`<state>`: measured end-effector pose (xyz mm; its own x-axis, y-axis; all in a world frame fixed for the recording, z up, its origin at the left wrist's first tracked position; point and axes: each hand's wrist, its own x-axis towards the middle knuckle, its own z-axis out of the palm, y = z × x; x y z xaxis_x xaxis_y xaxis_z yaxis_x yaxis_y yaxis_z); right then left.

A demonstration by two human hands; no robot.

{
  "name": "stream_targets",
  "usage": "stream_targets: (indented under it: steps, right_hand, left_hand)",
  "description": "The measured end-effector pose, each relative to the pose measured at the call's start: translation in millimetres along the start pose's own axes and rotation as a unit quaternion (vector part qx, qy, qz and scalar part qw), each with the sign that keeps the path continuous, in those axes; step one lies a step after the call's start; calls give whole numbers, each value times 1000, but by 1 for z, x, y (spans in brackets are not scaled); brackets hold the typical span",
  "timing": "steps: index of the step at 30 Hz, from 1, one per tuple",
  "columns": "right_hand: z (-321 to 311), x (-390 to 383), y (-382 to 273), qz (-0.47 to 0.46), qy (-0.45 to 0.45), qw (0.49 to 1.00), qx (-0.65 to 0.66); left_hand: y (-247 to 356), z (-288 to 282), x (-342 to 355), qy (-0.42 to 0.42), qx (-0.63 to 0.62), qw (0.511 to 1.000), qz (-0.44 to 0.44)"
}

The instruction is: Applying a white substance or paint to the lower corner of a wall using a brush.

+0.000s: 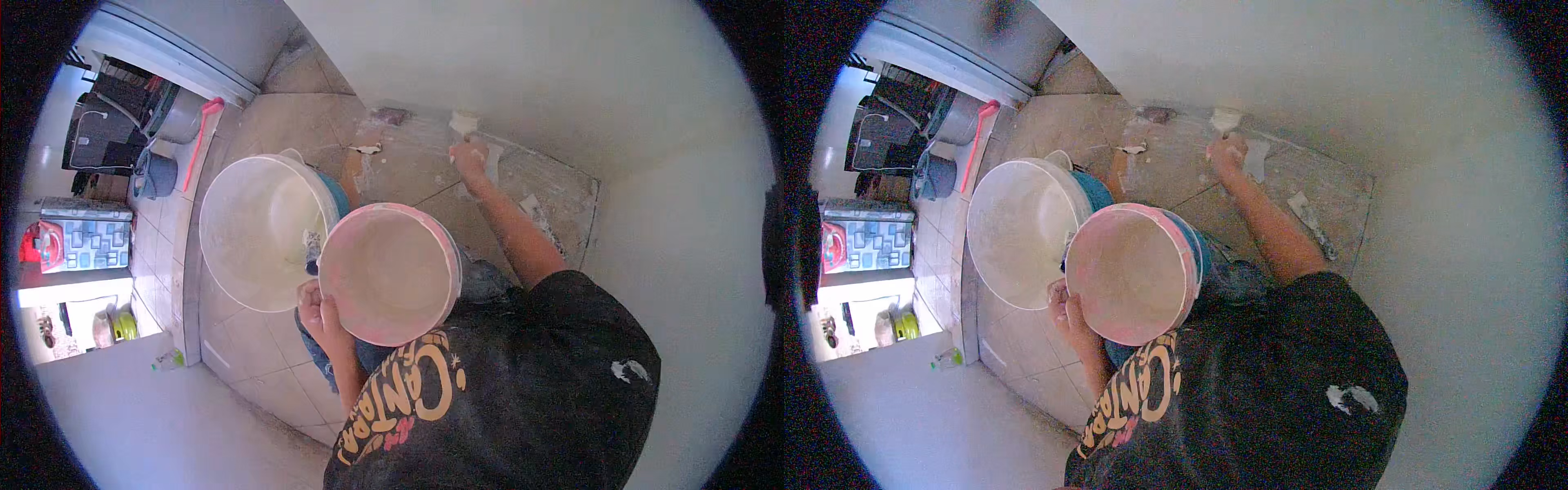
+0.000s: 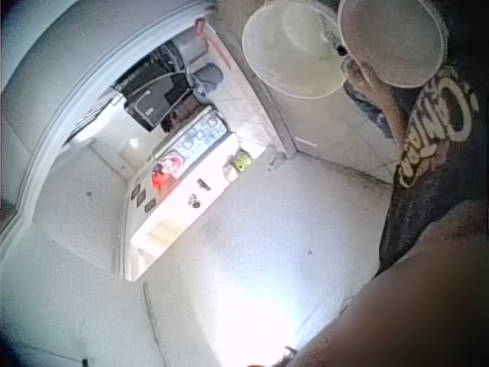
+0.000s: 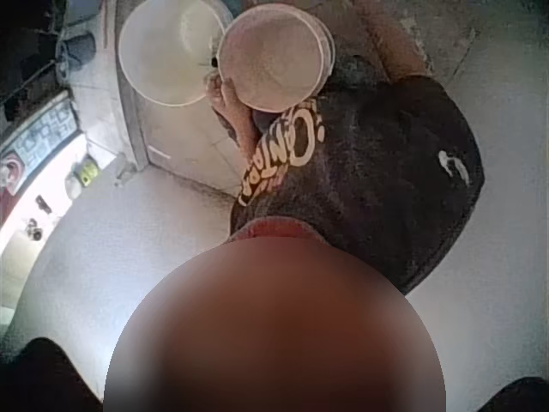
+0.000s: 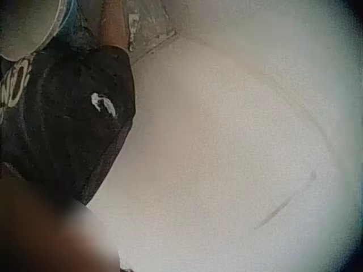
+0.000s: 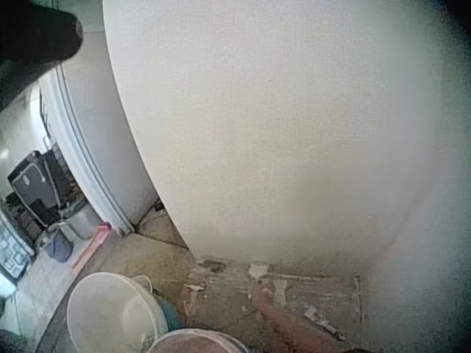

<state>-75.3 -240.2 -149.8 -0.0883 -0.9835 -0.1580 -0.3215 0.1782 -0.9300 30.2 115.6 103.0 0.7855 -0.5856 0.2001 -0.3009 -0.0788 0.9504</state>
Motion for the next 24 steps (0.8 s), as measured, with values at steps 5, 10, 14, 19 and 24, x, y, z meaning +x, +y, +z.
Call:
stream_targets:
  steps: [5,10,14,19,24]
  right_hand:
    - [-43,-38,-8,68,-64,994,62]
    - [-61,-21,-7,161,1,975,150]
    - [-64,-3,14,-31,-15,999,40]
    - [-80,-56,-39,95,-45,987,118]
    - [-63,53,109,-39,81,996,7]
  left_hand:
    - [18,10,5,-20,-79,997,-11]
    - [12,6,5,-18,-84,996,-7]
    - [6,8,6,-13,-63,998,-6]
    - [18,10,3,-1,-58,998,1]
    - [15,16,9,-25,-113,992,-39]
